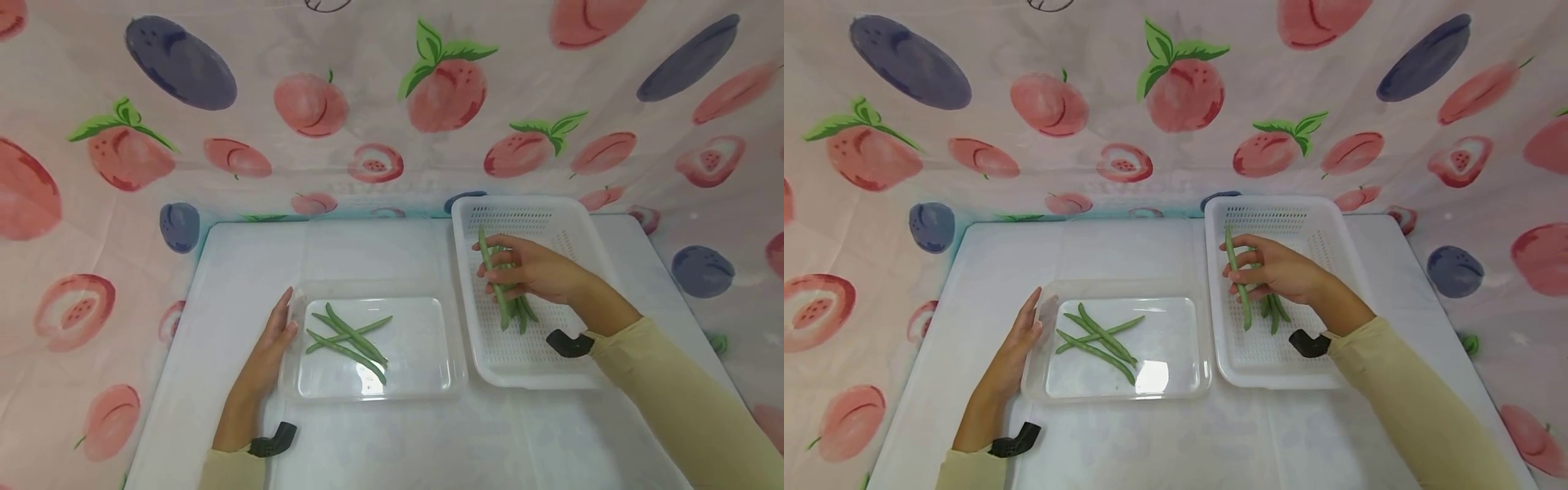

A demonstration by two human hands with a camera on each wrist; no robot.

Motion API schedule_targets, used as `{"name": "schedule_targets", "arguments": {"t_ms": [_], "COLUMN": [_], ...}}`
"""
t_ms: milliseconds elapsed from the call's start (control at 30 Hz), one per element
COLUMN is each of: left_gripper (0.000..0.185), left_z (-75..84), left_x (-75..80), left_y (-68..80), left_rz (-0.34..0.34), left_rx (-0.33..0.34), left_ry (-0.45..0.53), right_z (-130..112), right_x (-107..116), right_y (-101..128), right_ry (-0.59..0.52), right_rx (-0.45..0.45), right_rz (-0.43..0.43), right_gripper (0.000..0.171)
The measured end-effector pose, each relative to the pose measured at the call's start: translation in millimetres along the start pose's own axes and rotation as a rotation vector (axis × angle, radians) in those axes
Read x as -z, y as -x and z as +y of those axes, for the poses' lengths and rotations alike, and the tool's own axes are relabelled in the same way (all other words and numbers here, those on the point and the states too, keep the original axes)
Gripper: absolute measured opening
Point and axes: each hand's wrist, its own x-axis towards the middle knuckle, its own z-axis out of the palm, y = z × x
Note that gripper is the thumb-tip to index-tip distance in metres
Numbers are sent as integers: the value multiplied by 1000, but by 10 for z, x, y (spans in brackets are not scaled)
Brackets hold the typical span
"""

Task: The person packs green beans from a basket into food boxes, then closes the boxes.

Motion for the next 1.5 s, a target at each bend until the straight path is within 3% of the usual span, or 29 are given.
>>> {"name": "schedule_targets", "arguments": {"t_ms": [133,333,667,1500], "left_gripper": [64,64,64,64], "left_z": [-4,-2,10,9], "left_x": [-3,-12,-18,-17], "left_y": [4,0,-2,-10], "left_rz": [2,4,16,6], "left_rx": [9,3,1,-1], "left_ry": [-1,-5,4,21], "right_z": [-44,-85,-203,-314], "right_x": [-96,-221,-442,-960], "right_y": [-7,-60,-180,-496], "right_ry": [-14,-63,11,0], "right_rx": [3,23,6,-2], "right_rz": [-21,-56,-72,-154], "right_gripper": [59,51,54,49]}}
